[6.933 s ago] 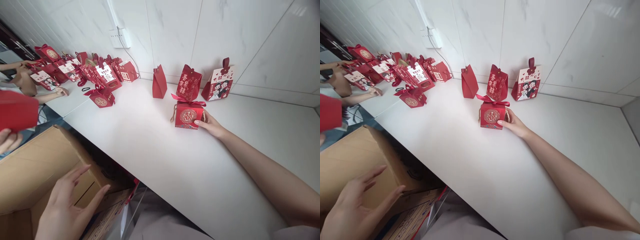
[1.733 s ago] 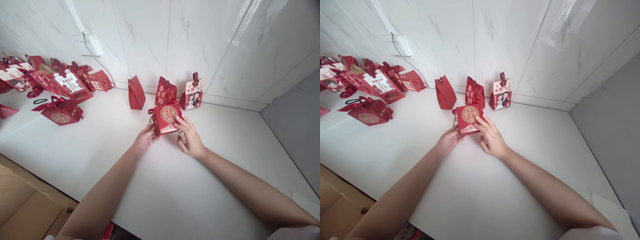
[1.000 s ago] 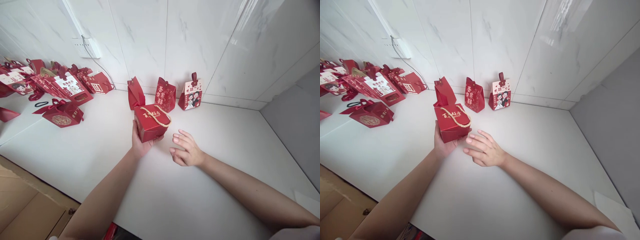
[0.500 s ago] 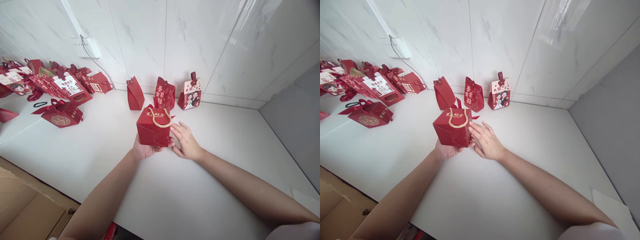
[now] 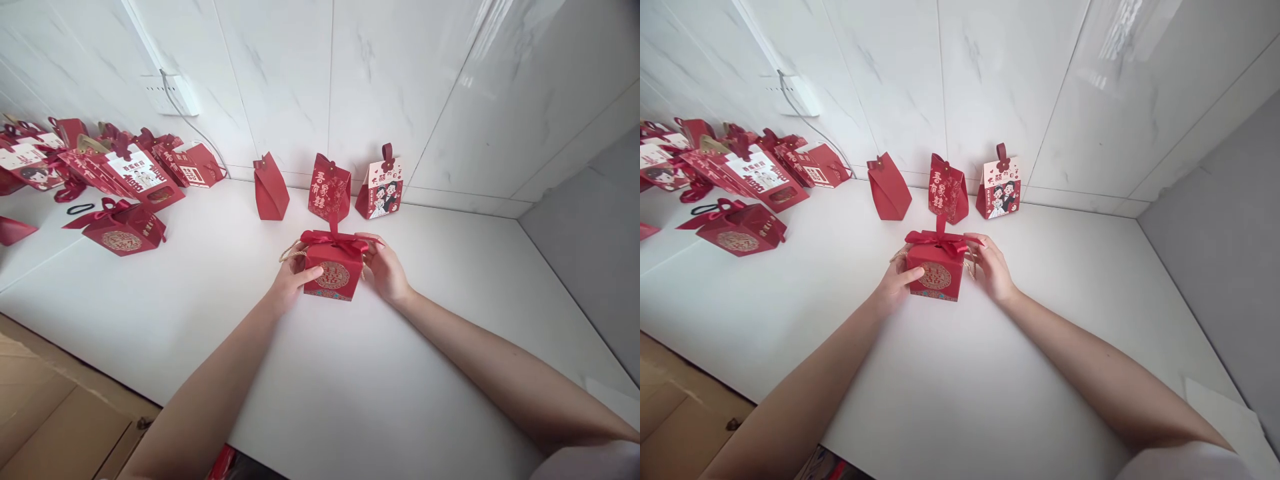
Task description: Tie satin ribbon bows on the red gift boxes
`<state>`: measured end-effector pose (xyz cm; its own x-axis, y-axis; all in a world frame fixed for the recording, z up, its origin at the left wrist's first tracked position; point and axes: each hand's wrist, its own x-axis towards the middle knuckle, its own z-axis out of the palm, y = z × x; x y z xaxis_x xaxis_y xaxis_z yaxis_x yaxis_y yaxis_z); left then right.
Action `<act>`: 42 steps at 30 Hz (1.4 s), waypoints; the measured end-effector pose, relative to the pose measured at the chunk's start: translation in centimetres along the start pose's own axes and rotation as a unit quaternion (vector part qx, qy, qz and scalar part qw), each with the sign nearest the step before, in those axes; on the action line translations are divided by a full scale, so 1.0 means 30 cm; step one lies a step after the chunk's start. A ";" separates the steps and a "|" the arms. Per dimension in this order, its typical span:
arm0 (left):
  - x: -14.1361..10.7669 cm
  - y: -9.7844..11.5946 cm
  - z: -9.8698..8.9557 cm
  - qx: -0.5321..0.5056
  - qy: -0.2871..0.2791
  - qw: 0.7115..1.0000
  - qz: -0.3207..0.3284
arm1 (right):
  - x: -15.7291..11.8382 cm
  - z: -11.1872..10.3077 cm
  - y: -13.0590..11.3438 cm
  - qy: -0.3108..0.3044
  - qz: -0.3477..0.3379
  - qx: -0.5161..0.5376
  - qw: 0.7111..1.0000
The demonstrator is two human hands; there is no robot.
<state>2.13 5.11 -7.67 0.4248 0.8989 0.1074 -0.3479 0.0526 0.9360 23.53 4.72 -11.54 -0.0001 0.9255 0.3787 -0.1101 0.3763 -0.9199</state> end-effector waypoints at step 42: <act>-0.130 0.250 0.082 0.280 -0.062 0.952 -0.104 | 0.044 -0.034 0.013 0.072 0.141 0.087 0.984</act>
<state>-0.08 0.94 -0.26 0.5435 0.8341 -0.0943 0.2398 -0.0466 0.9697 24.50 6.13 -11.51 0.0839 0.9932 0.0812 -0.2948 0.1026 -0.9500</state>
